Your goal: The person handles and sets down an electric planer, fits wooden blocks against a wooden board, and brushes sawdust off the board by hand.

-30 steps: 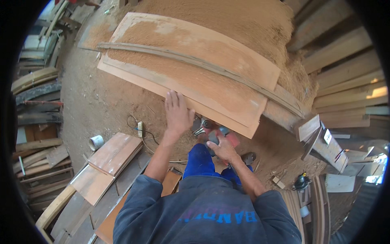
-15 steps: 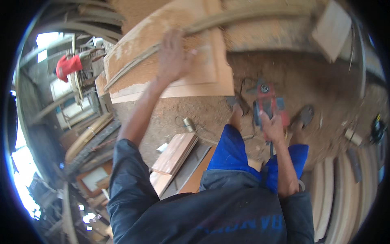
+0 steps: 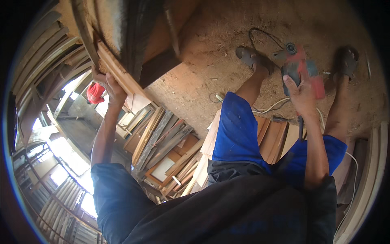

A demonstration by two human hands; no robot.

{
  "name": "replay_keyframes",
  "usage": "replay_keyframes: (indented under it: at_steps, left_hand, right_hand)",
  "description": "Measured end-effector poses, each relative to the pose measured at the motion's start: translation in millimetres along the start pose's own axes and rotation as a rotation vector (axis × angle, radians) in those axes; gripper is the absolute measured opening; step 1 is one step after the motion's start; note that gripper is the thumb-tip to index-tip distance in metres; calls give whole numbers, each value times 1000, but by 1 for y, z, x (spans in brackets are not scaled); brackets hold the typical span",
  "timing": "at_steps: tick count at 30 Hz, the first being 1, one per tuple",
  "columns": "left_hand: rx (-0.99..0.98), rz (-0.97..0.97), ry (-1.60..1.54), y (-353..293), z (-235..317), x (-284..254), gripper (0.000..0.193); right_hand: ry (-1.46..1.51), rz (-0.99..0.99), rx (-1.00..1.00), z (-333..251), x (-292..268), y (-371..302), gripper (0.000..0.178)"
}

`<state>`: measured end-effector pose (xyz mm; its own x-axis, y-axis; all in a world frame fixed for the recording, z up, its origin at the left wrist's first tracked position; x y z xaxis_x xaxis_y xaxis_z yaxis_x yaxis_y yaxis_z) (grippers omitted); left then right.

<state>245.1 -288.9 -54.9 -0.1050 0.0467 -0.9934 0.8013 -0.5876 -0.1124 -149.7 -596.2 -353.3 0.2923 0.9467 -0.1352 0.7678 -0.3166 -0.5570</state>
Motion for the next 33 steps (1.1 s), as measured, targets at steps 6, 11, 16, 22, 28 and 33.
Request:
replay_keyframes:
  at_steps: [6,11,16,22,28,33]
  left_hand:
    - [-42,-24,-89,-2,-9,-1,89]
    - [-138,-84,-121,-5,-8,1,93]
    - [-174,-154,-141,-32,-85,-15,80]
    - [-166,-138,-110,-20,-31,-3,81]
    - [-9,-129,13,-8,3,-2,85]
    - [-135,-111,-142,-12,-17,-6,89]
  right_hand:
    - [133,-99,229,-21,-10,18,57]
    - [193,5,127,-28,-28,27,58]
    - [346,71,173,-27,-42,34,56]
    - [320,39,313,-14,-53,31,51]
    - [239,57,294,-16,-61,33,55]
    - [210,37,320,-25,-67,35,55]
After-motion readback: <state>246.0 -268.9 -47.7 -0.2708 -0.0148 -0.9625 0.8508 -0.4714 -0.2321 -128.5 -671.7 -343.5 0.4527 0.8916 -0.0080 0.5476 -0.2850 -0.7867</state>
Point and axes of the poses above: each hand's wrist, its own y-axis towards the middle knuckle, its own x-axis out of the palm, z = x × y, the point moved 5 cm from there along y, towards the middle knuckle
